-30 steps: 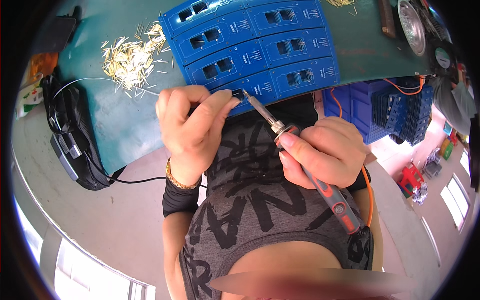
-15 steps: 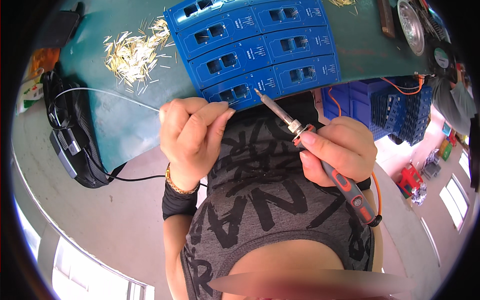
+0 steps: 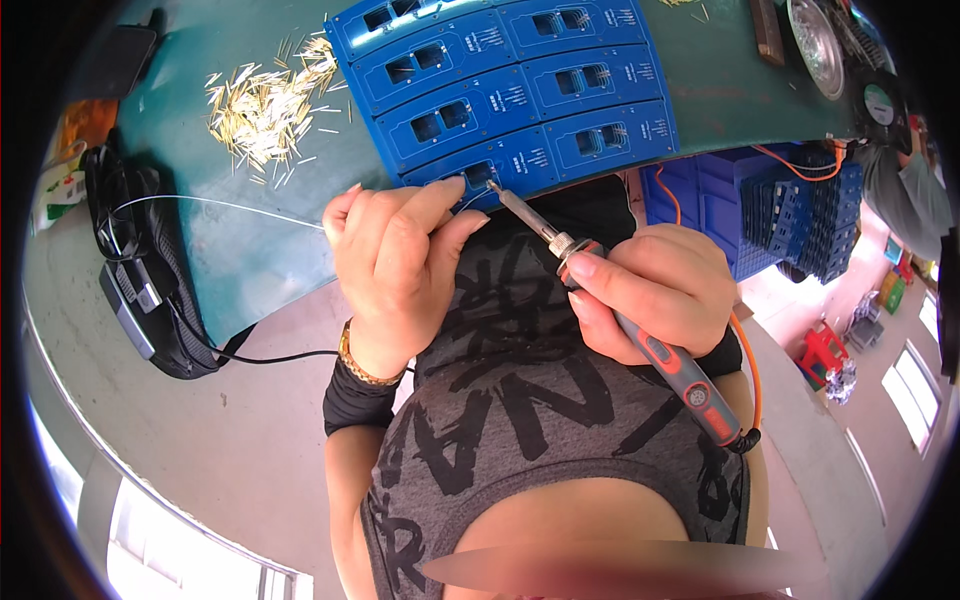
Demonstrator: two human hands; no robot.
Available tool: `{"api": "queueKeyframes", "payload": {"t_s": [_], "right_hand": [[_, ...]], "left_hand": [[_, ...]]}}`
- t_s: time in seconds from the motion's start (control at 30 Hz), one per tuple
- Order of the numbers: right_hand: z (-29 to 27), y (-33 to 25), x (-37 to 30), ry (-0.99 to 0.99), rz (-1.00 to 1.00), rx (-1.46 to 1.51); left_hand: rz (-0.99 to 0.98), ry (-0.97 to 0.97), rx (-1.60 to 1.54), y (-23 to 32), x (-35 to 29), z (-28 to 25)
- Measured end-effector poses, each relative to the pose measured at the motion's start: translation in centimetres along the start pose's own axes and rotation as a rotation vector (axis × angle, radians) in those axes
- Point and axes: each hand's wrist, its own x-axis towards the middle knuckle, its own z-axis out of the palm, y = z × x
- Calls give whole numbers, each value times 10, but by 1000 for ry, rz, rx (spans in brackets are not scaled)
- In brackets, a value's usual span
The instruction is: The person solders electronic components onto blue circuit board modules with a soldering iron and soldering wire.
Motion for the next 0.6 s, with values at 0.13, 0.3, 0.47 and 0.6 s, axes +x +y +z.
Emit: {"api": "queueKeyframes", "payload": {"t_s": [0.13, 0.3, 0.47, 0.6], "right_hand": [[1, -3, 2, 11, 36, 21], [1, -2, 1, 34, 21, -6], [-5, -2, 6, -2, 24, -28], [-2, -1, 10, 14, 29, 29]], "left_hand": [[-37, -30, 27, 4, 2, 0], [-214, 35, -169, 6, -4, 3], [-248, 77, -150, 1, -1, 4], [-273, 63, -176, 3, 2, 3]]}}
